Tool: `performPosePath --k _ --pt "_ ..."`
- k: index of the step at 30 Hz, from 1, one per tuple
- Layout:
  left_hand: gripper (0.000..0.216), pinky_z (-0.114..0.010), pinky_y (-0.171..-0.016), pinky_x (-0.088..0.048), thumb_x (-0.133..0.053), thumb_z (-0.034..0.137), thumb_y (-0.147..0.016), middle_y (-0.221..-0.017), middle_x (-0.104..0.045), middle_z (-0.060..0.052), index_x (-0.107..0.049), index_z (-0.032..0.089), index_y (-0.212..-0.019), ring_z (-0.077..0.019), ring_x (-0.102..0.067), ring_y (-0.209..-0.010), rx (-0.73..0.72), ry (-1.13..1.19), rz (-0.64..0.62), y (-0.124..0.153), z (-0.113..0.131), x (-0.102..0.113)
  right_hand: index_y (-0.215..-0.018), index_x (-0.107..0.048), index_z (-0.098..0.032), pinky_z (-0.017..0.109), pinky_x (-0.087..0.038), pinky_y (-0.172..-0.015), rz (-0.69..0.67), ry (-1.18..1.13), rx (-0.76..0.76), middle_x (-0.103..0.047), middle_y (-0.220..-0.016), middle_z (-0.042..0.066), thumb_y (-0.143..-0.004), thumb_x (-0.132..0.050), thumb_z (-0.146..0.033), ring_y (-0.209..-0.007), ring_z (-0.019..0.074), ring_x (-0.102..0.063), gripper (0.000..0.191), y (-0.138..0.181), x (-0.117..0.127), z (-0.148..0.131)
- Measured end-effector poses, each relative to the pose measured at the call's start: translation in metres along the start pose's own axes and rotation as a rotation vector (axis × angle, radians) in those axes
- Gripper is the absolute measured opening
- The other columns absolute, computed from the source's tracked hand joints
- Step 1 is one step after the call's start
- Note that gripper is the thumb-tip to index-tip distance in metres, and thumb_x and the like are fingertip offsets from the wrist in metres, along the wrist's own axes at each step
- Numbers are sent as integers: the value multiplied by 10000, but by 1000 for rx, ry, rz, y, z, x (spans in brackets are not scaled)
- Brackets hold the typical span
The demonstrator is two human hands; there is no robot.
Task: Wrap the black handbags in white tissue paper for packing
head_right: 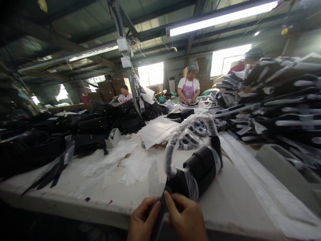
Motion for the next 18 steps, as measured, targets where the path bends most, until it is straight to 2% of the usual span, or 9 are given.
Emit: performPosePath --k 5,11,13,15,18 --pt "390 -233 -746 -515 -747 561 -715 -826 -774 -42 -772 188 -827 -179 -673 -786 -38 56 83 2 -10 -2 -589 -665 -182 223 -390 -440 6 -55 -31 -551 -449 -13 -823 -575 -632 -424 143 -538 515 -4 -7 6" --pt "335 -194 -612 -477 -678 506 -808 -700 -701 -10 -739 178 -837 -126 -605 -643 -186 -86 136 2 -28 1 -562 -636 -175 222 -387 -413 -30 -114 -53 -582 -487 2 -806 -579 -671 -392 132 -529 556 -7 -7 -1" --pt "247 -183 -607 -484 -652 430 -856 -726 -692 -5 -733 197 -852 -119 -620 -652 -346 -173 144 3 -27 1 -545 -618 -177 219 -383 -412 -7 -118 -59 -558 -462 -5 -802 -583 -674 -391 131 -528 561 -7 -7 -3" --pt "139 -154 -595 -487 -629 321 -893 -783 -692 3 -731 228 -916 -94 -630 -644 -569 -288 161 6 -24 0 -524 -603 -178 215 -386 -419 -4 -152 -75 -534 -427 -11 -789 -601 -678 -392 130 -525 566 -6 -6 -4" --pt "204 -119 -653 -512 -536 203 -950 -867 -692 -10 -701 247 -1061 -73 -669 -692 -856 -511 177 12 -16 1 -502 -593 -174 212 -391 -423 -42 -266 -130 -535 -390 -5 -738 -647 -701 -379 126 -518 580 -5 -6 -2"
Point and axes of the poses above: each hand's wrist, its own y-axis away from the middle knuckle, its own x-axis out of the back of the hand, z = x × y, the point moved 1 cm from there along -y, towards the middle knuckle
